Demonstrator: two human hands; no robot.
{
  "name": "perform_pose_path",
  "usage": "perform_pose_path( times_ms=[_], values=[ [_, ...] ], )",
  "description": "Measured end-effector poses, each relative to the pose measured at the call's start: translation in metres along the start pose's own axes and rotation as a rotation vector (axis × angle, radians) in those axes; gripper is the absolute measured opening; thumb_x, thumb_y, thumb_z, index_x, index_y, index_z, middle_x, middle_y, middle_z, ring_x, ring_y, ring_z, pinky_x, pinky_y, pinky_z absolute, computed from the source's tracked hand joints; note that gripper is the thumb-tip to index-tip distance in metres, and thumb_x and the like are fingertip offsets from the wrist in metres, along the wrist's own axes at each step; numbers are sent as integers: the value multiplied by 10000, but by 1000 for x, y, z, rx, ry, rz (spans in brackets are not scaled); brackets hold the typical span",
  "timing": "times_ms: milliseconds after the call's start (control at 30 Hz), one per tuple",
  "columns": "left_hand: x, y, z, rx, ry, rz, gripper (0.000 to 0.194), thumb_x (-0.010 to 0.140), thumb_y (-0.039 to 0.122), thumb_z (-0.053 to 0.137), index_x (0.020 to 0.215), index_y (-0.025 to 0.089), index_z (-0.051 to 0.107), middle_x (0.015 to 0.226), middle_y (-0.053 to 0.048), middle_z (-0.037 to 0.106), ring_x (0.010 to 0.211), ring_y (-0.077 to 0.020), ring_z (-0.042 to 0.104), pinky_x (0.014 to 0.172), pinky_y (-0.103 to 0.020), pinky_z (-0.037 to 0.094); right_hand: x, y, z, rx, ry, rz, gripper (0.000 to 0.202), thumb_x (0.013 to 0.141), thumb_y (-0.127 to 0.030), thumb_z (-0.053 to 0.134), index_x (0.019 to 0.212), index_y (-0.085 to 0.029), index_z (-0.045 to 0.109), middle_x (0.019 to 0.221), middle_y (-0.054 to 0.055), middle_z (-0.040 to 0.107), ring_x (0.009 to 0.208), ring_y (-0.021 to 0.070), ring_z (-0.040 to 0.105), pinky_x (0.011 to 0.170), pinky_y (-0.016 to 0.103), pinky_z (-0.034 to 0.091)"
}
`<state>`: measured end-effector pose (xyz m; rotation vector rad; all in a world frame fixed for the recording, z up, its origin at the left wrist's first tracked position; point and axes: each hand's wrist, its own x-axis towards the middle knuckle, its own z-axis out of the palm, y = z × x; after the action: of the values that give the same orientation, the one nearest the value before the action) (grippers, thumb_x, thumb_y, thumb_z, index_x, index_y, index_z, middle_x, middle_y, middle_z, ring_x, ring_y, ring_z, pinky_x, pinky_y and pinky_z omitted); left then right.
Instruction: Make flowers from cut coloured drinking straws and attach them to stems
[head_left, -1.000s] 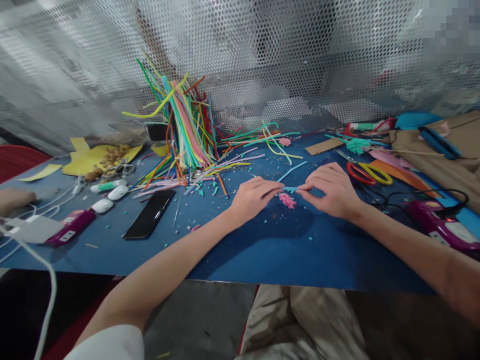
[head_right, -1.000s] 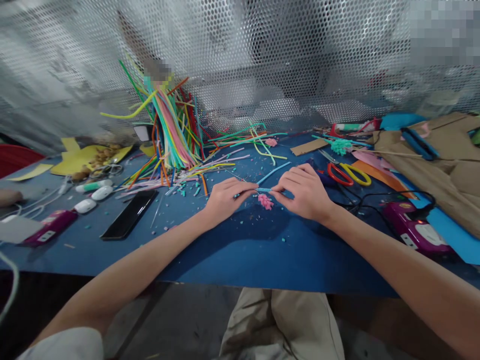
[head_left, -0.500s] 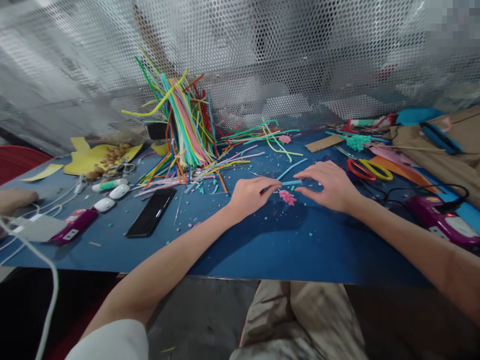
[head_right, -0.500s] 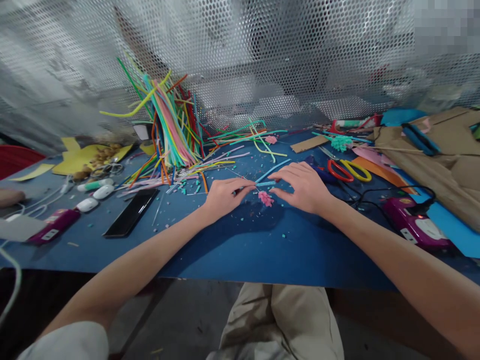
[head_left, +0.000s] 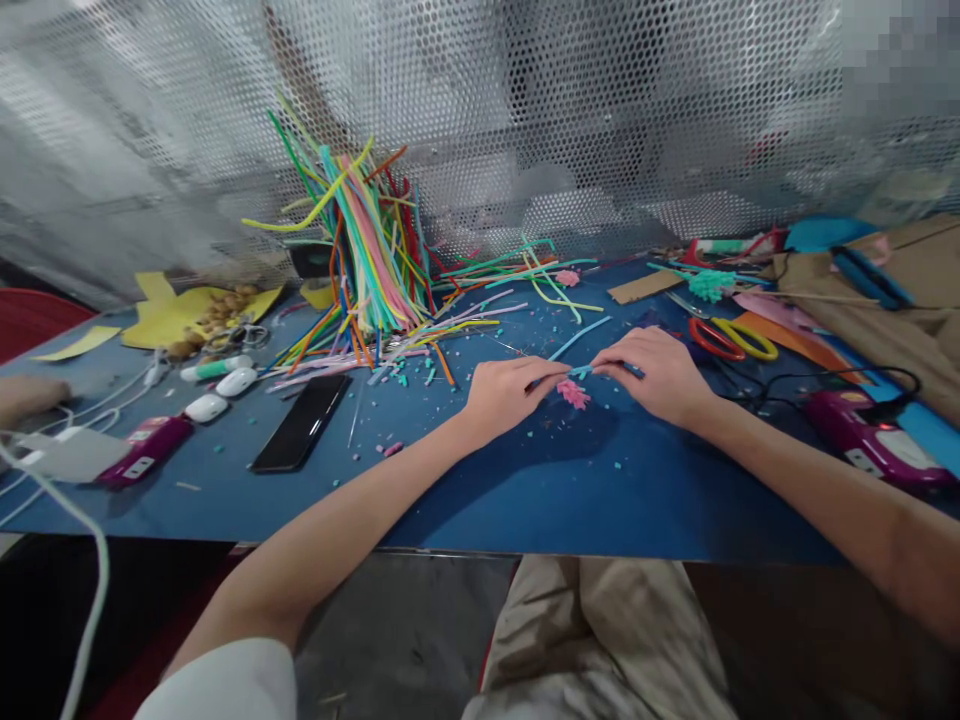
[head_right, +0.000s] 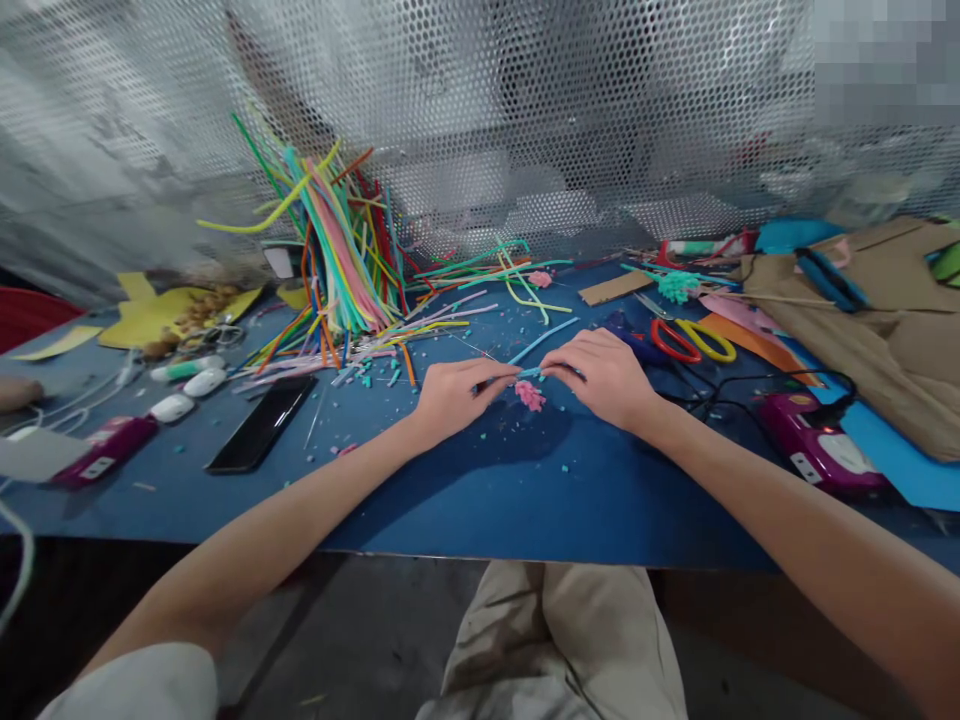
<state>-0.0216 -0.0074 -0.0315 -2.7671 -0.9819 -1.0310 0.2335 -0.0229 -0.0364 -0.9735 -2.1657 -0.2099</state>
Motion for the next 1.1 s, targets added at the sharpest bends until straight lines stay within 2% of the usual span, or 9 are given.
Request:
perform_pose_path(
  times_ms=[133,267,500,667,900,1100],
  values=[
    [0,-2,1,-32,-46,5,199,983,346,568,1051,288,746,1026,48,776,914,-117,734,803,-222,525,-1,0,3,-30,-16,-3,173,971,-357,589,911,-251,711,878,-10,770,814,180,660,771,360,427],
    [1,-3,3,-106,-71,-5,180,981,309,572,1039,236,726,1005,15,772,938,-131,722,888,-249,526,-3,-1,5,-43,-24,-5,155,974,-336,590,929,-243,704,899,-14,770,825,176,659,785,359,419],
    [3,-1,4,-157,-91,-9,140,980,256,569,1024,182,679,987,-34,744,899,-132,691,881,-263,525,-1,-6,3,-61,-44,-14,174,966,-365,594,963,-227,700,923,22,765,842,193,653,777,359,426],
    [2,3,5,-130,-49,70,154,988,262,554,1048,188,675,1006,-41,743,934,-135,684,897,-270,527,-1,-11,5,-47,-57,-59,173,964,-346,594,976,-221,714,903,17,764,819,184,650,759,339,445],
    [2,-1,7,-125,0,159,183,982,268,564,1087,187,691,1002,-38,761,901,-134,692,879,-276,539,-2,-14,4,-24,-36,-23,170,956,-345,604,925,-232,727,812,5,759,723,164,645,720,321,443],
    [0,-3,10,-151,-31,147,202,998,256,530,1085,194,702,1015,-51,763,914,-141,699,899,-303,541,-3,-13,5,-24,-67,-8,167,957,-340,603,932,-227,723,811,2,758,706,167,641,713,321,432]
  ],
)
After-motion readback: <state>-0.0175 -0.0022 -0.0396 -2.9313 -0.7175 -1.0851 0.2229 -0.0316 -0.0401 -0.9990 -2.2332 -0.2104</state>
